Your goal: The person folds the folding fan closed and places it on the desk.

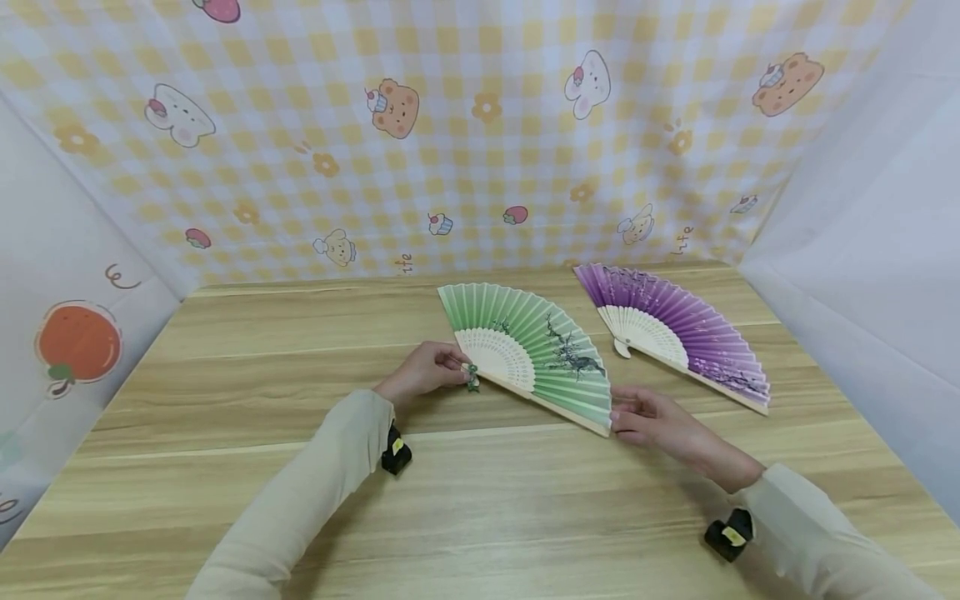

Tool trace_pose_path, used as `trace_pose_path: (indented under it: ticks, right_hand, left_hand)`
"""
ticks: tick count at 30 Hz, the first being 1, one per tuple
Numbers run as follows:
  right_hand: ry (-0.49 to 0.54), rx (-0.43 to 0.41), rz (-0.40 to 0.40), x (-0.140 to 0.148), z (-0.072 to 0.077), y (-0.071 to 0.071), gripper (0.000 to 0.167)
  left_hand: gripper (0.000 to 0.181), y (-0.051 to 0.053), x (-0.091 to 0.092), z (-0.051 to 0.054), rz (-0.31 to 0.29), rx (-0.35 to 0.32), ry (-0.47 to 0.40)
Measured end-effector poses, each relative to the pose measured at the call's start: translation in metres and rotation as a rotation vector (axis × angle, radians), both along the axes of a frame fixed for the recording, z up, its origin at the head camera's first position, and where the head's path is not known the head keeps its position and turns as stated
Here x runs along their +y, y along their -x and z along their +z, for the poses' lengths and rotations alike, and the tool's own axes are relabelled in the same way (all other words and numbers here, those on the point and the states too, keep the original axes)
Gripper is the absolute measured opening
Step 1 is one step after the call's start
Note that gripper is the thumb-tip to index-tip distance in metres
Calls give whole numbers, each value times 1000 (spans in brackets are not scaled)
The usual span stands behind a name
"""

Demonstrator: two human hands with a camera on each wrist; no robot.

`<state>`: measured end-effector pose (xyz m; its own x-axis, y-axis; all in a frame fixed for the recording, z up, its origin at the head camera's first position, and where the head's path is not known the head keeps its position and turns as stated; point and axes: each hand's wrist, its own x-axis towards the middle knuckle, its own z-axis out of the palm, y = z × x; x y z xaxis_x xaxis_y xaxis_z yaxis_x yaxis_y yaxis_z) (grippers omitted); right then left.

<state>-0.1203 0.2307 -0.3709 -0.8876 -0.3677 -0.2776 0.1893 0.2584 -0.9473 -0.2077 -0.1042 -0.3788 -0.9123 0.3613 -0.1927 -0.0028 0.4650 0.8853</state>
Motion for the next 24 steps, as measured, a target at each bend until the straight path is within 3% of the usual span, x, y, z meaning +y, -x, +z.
trace_pose_path:
  ticks: [6,9,11,14,16,19,24]
  right_hand:
    - [27,-36,-17,-1,0,0,61]
    - [45,-45,-19,-1,-1,0,61]
    - [49,-46,-21,-1,-2,0,60]
    - [51,-48,-25,-1,-2,1,60]
    - [48,-54,-30,-1,-2,1,60]
    - [51,-69,-40,-2,-2,1,59]
    - [56,-76,-59,-3,-1,1,60]
  left_hand:
    - [19,0,1,-2,24,-48,-40]
    - [19,4,-1,-9,24,-67,-76]
    - [18,11,-5,-20,-13,-42,-114]
    - [17,14,-6,-24,-24,-46,-126]
    - [18,12,-5,-21,-14,-53,-123]
    - [20,4,-1,-9,32,-93,-95]
    - [22,-1,0,-1,39,-119,-113]
